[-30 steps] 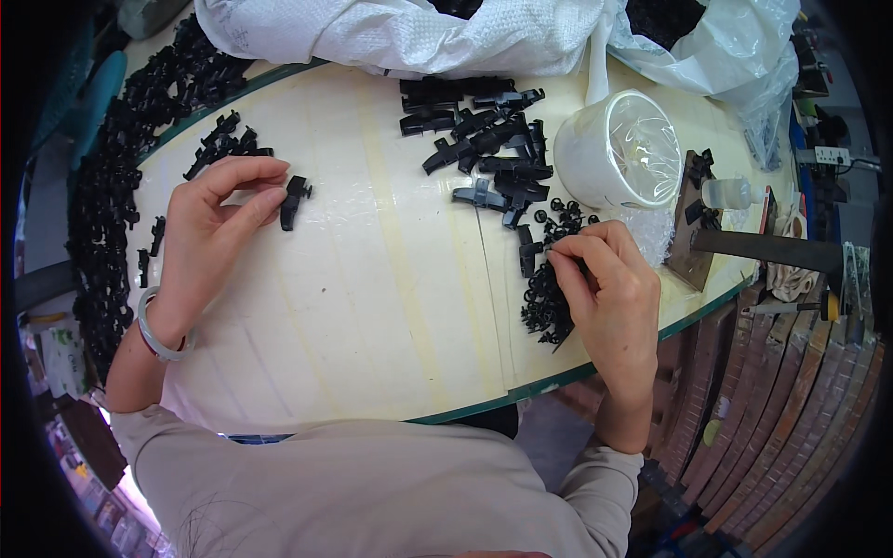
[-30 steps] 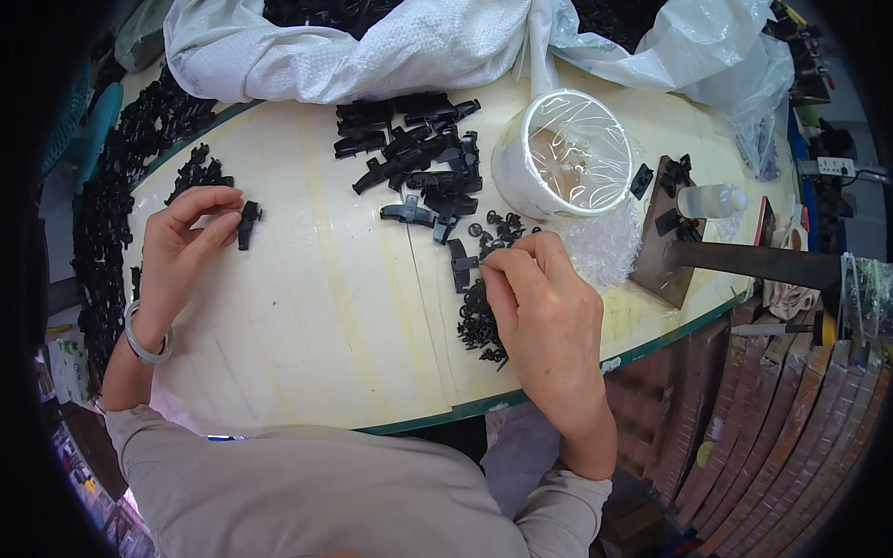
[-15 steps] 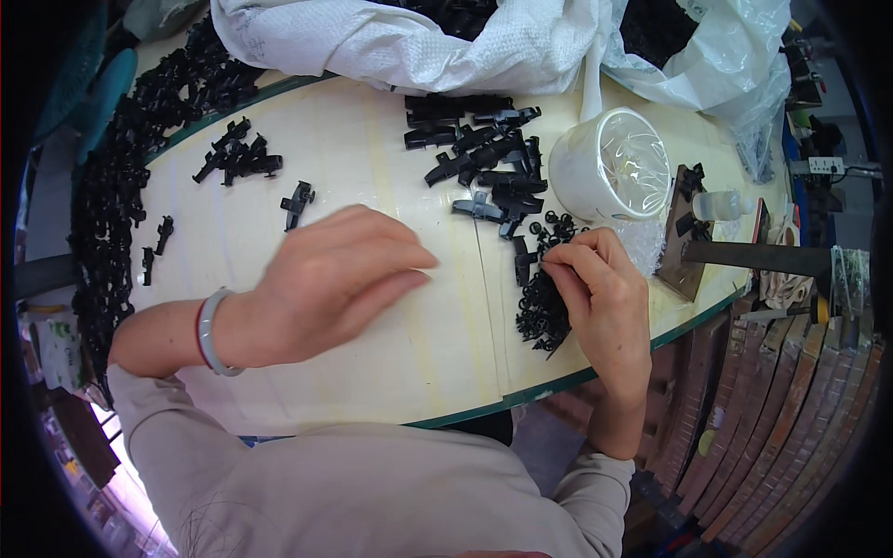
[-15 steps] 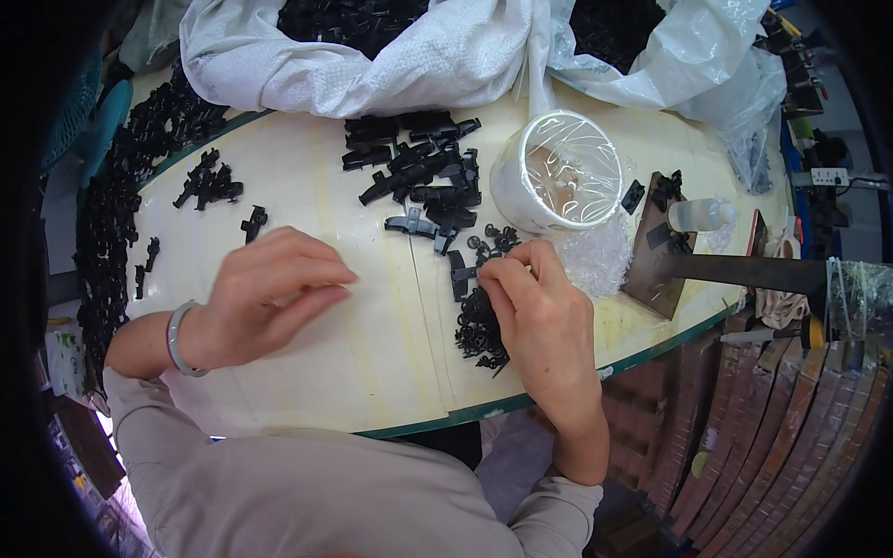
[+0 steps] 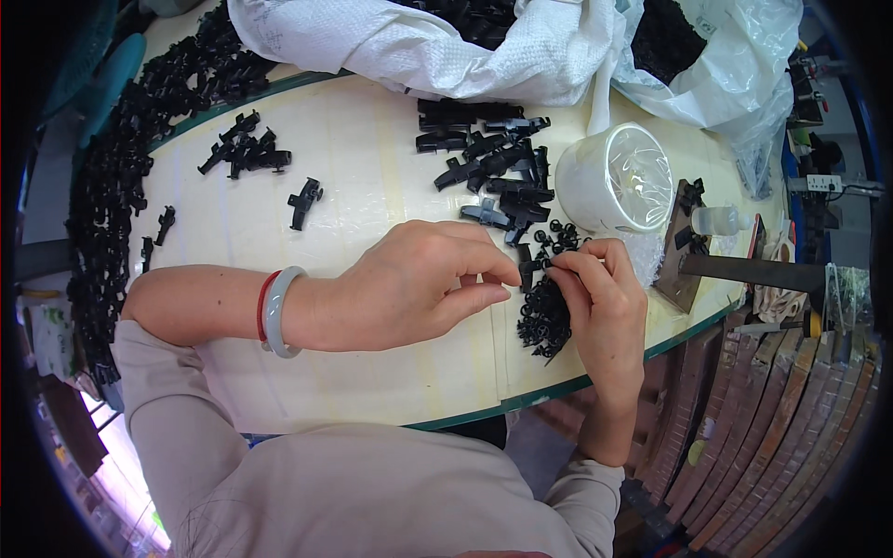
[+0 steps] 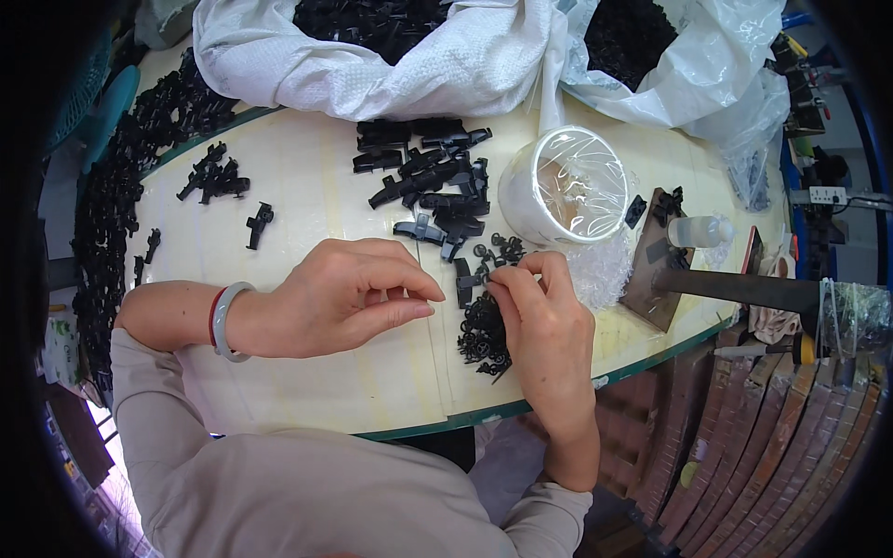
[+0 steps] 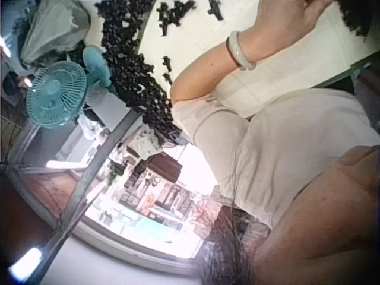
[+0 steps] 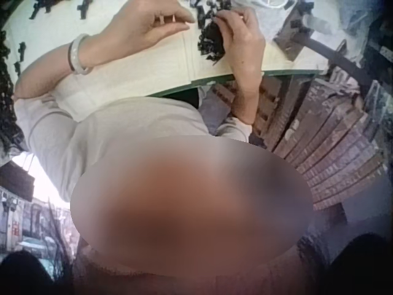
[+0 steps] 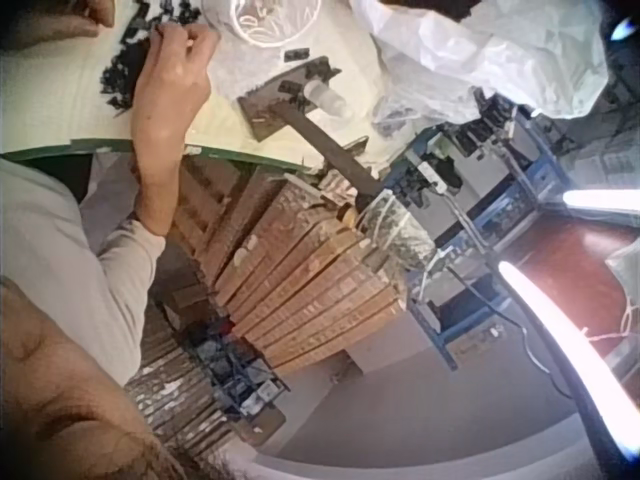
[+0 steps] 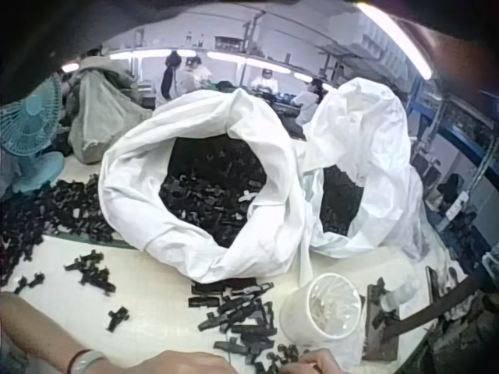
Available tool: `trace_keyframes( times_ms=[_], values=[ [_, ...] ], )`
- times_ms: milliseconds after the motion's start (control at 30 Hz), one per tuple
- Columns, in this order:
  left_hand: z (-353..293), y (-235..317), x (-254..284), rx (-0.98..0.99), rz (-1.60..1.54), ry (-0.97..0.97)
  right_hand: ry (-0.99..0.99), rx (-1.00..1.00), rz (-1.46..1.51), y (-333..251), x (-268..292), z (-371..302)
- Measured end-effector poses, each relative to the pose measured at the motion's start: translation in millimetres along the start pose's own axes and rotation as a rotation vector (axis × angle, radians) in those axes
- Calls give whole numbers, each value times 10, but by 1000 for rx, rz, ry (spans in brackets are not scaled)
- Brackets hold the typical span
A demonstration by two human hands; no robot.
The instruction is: The person assembles plastic components by hand, attaching small rings onto black plastic parts and placing the assembled pieces on the work table.
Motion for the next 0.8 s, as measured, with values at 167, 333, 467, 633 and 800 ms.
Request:
trace_keyframes(
  times_ms=[167,333,467,633,800],
  values=[
    [-1,-60,-14,83,-6,-22,-12,26,-11,-34,-14,7],
    [-20,-186,-127,337,-364,-84,117,74,81,-266,186,-122],
    [-104,-265,-292,476,-641,-181,178,221,108,-467,175,-202],
    [-125,-308,-338,560,-780,-230,245,218,298,-431,186,-277],
    [-153,-334,-384,613,-816,-257,317,260,373,-424,181,-316]
  ],
)
Point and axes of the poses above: each hand's wrist, its own z-axis towards the middle knuckle, its own x-axis out of the back of the hand, y = z × x, the point moved 10 cm from there along z, towards the middle knuckle, and after that the axes turned 5 degrees about -z, right-handed, at the moved point
